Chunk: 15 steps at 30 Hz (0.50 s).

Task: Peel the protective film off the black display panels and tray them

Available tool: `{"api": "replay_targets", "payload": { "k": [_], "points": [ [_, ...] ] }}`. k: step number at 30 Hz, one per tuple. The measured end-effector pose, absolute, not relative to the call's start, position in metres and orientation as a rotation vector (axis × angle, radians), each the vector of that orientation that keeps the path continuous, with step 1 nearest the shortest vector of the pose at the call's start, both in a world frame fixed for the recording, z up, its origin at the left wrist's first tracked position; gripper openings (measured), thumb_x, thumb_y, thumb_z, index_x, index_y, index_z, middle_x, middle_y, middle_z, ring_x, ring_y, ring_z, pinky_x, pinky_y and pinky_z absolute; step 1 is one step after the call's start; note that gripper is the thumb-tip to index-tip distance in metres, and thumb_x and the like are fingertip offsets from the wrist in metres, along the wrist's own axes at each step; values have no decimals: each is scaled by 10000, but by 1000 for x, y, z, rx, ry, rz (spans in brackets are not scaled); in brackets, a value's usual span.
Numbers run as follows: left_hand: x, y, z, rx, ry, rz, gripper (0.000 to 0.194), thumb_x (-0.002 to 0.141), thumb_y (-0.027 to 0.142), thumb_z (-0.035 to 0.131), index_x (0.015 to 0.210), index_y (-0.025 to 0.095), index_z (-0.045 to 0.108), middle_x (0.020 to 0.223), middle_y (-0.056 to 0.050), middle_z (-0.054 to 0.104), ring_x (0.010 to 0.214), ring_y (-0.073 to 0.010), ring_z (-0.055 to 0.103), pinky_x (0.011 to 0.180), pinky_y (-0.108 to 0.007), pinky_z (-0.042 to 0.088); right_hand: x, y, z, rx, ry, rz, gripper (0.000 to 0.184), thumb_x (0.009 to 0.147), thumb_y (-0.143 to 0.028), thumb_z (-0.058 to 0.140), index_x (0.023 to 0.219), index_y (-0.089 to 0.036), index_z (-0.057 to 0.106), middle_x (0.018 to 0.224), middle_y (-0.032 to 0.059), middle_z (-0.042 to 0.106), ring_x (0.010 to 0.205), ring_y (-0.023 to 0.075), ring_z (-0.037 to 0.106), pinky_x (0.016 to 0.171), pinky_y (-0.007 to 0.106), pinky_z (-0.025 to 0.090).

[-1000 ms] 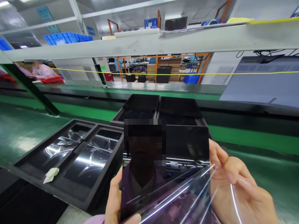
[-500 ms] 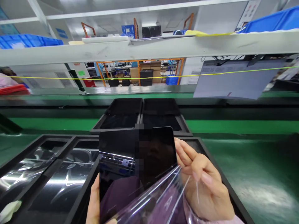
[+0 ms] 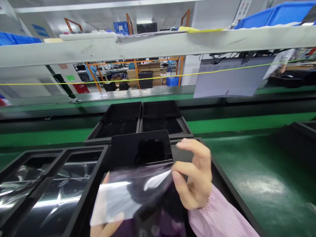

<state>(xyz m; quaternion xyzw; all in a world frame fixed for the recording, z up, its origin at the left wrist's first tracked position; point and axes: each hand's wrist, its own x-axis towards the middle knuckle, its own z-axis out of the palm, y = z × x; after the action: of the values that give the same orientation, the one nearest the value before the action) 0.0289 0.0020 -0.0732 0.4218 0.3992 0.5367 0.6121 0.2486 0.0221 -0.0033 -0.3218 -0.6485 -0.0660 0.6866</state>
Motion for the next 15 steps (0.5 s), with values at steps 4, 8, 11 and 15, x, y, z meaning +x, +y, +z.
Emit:
{"api": "replay_targets", "payload": {
  "k": [4,8,11,15],
  "points": [
    [33,14,-68,984,842,1158,800,663,278,727,1385,311,383,1449,11,424,1375,-274,282,1117,-335,277,263,26,-3,-738,-1710,637,340,937,-190,380,1258,-285,437,942,44,593,774,133,591,657,271,507],
    [29,19,-63,921,698,1061,737,668,255,695,1356,274,433,1398,-28,491,1373,-288,282,1128,-380,245,278,30,8,-616,-1889,1104,452,916,-181,380,1362,-255,384,1351,108,427,1209,229,472,831,340,532],
    [27,20,-59,843,643,1019,714,660,250,675,1340,273,460,1390,-27,501,1374,-309,272,1121,-414,255,287,30,18,-548,-2272,984,442,790,-67,418,1184,-156,598,1378,96,404,1336,249,294,1041,417,378],
    [34,21,-55,824,686,1059,592,702,264,637,1285,258,537,1331,-22,562,1385,-266,252,1150,-341,163,291,31,23,-624,-2517,843,318,754,-94,525,1028,-144,679,1442,87,296,1379,262,156,1094,454,252]
  ]
}}
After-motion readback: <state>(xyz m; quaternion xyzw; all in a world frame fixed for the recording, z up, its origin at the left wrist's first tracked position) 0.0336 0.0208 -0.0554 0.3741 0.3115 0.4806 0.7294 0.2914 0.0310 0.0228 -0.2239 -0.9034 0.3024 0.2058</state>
